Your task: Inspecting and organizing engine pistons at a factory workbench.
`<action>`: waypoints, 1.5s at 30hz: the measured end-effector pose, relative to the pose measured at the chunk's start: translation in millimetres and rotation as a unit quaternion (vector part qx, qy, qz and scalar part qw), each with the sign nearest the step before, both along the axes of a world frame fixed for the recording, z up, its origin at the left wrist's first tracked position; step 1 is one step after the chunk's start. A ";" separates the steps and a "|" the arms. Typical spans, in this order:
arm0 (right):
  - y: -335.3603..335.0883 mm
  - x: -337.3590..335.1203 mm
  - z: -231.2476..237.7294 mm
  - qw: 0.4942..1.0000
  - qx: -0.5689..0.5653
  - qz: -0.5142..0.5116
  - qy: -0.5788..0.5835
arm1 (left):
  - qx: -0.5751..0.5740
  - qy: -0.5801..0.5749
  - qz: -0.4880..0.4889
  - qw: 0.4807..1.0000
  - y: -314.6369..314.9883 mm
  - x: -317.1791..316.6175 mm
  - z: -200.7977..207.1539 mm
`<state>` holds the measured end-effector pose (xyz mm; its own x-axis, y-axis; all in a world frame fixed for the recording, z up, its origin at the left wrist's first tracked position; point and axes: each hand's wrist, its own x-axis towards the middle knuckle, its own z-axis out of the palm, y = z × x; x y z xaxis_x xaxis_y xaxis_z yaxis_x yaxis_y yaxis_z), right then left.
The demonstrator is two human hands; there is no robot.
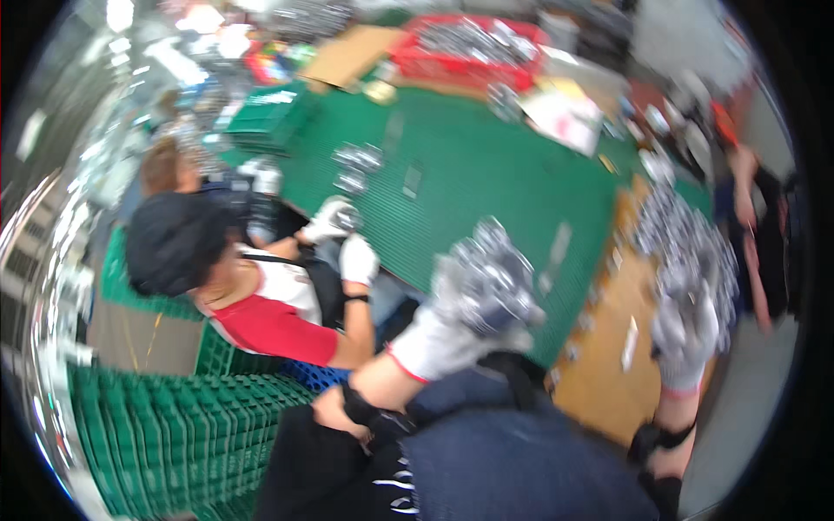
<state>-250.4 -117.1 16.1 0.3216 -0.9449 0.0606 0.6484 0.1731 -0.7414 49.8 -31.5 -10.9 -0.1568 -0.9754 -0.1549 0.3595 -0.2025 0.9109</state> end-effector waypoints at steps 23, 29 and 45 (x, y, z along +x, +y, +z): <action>43.1 22.2 47.1 0.648 -0.381 0.111 0.651 | -0.398 -0.337 -0.029 0.853 -16.5 -54.0 33.8; 34.9 22.9 22.2 0.873 -0.269 -0.043 0.405 | -0.352 -0.207 0.230 0.883 -14.9 -67.9 48.3; 31.1 21.1 22.9 0.434 -0.566 -0.092 0.695 | -0.188 -0.174 -0.055 0.965 -20.2 -56.0 20.9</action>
